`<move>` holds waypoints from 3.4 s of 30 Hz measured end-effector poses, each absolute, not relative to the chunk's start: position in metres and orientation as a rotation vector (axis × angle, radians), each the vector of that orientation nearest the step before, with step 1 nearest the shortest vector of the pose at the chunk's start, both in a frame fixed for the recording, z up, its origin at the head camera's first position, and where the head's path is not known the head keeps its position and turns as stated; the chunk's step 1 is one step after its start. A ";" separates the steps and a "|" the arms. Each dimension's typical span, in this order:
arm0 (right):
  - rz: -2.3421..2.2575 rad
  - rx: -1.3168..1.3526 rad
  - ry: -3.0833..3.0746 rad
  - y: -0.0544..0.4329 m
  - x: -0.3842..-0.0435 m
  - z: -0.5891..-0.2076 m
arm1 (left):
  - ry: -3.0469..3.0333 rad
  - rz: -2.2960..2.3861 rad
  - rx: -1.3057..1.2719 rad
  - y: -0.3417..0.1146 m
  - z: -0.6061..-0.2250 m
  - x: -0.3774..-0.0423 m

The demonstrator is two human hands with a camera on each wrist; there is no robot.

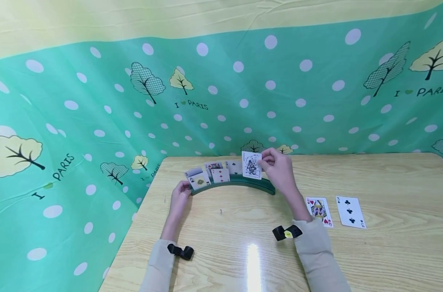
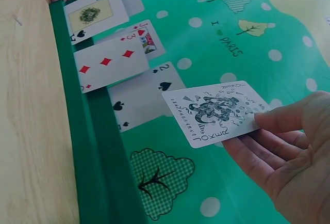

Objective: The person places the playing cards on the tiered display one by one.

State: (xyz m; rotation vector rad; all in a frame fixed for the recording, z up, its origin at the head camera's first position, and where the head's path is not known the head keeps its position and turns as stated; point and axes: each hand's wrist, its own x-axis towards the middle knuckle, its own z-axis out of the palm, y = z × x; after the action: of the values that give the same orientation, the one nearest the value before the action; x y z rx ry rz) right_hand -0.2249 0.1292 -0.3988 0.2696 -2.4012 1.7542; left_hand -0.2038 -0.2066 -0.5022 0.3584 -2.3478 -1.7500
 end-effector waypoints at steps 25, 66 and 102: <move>1.624 0.318 -2.499 0.105 -0.230 -0.428 | -2.332 -1.772 0.345 -0.208 -0.504 -0.204; 1.644 0.245 -2.471 0.094 -0.232 -0.455 | -2.328 -1.776 0.353 -0.207 -0.503 -0.202; 1.676 0.143 -2.507 0.102 -0.233 -0.456 | -2.337 -1.782 0.343 -0.208 -0.503 -0.202</move>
State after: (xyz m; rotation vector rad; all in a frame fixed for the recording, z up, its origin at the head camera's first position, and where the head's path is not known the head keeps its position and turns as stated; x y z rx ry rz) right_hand -0.2335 0.1022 -0.4559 0.1433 -2.5070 1.6758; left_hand -0.2019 -0.2084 -0.5030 0.3432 -2.3371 -1.7822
